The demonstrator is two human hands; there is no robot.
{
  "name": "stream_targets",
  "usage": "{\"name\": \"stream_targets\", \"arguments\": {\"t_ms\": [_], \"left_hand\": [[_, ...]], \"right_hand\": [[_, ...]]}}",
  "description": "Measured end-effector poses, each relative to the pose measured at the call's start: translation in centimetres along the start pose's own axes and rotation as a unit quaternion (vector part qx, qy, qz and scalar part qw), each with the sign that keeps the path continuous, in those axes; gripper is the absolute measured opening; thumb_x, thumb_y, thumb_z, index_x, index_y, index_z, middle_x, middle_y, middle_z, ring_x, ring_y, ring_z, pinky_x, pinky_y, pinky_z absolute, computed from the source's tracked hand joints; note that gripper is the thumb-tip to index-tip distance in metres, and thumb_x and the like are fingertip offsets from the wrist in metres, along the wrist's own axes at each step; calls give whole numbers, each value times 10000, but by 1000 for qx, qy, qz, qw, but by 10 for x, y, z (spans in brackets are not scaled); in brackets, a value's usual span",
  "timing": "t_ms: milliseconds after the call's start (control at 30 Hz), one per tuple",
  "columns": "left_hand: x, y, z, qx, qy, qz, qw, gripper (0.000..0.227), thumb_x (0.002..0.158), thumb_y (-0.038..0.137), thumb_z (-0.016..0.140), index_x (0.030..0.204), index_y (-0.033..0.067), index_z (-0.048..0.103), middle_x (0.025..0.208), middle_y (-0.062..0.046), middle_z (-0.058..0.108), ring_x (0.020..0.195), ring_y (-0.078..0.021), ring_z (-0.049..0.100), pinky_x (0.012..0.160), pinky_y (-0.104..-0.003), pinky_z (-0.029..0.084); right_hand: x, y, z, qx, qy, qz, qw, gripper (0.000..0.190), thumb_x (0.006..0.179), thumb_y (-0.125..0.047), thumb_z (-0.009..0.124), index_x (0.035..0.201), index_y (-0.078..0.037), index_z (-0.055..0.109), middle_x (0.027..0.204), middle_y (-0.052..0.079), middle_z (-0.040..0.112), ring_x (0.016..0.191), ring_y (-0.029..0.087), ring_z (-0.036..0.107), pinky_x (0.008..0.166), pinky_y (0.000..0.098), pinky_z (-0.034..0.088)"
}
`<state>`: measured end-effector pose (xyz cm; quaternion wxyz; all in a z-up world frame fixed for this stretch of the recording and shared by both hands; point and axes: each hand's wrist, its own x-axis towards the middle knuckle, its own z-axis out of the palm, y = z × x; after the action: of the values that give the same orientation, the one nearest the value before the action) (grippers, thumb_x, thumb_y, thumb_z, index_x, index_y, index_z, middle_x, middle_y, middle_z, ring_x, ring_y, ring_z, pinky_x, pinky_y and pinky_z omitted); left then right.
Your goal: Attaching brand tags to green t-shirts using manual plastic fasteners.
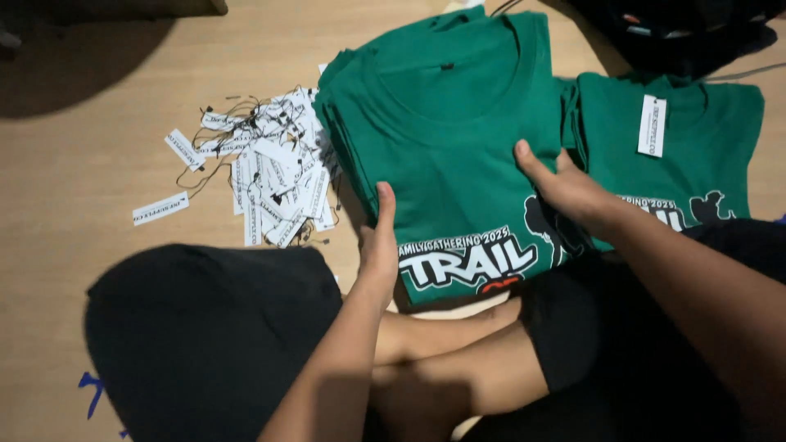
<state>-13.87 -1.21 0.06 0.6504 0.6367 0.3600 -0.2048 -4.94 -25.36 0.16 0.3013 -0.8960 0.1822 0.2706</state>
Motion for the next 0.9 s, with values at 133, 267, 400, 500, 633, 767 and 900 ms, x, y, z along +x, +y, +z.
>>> {"name": "stream_targets", "arguments": {"t_ms": [133,267,400,500,633,767,900], "left_hand": [[-3,9,-5,0,-23,-5,1000,1489,627,1015,321,1626,-35,-21,1680,-293,48,1567,-456,48,1270,-604,35],[3,25,-12,39,-27,21,999,1435,608,1016,261,1635,21,138,1714,-191,111,1588,-365,79,1304,-526,53],[-28,49,-31,102,-30,-1,994,1398,583,997,191,1637,79,241,1703,-161,217,1588,-335,158,1301,-514,104],[-63,66,-42,151,-41,-26,987,1354,610,970,172,1622,78,289,1692,-175,253,1588,-343,176,1297,-522,144],[-60,47,-60,164,-67,-64,982,1277,609,930,155,1634,171,218,1712,-60,176,1598,-242,136,1303,-467,112],[-44,30,-72,168,-141,-109,969,1111,683,826,140,1614,234,280,1668,64,319,1550,-97,295,1285,-335,185],[-23,14,-77,263,-131,-62,954,1145,703,849,171,1604,162,336,1700,33,309,1591,-120,243,1292,-309,144]], "right_hand": [[0,0,2,12,-1,-3,1000,1318,758,-1026,338,1666,-87,161,1634,297,291,1512,461,272,1251,592,221],[-31,-14,-1,36,-7,16,999,1338,739,-1009,367,1660,-54,194,1649,282,266,1528,451,244,1260,573,201],[-72,-30,4,54,-35,40,997,1337,707,-998,384,1666,-90,177,1660,273,238,1535,457,214,1277,558,167],[-81,-15,10,62,-51,85,993,1366,683,-1007,395,1664,-82,173,1662,291,216,1545,474,187,1272,598,167],[-124,-37,-5,137,-70,159,975,999,767,-694,426,1610,-173,304,1638,19,445,1452,241,527,1242,396,399],[-129,-49,-18,109,-110,197,968,963,837,-751,285,1569,-128,336,1618,57,398,1481,257,422,1281,413,291],[-88,-43,-15,153,-23,91,984,965,848,-732,143,1573,-154,406,1645,-8,433,1545,187,367,1293,347,240]]}}
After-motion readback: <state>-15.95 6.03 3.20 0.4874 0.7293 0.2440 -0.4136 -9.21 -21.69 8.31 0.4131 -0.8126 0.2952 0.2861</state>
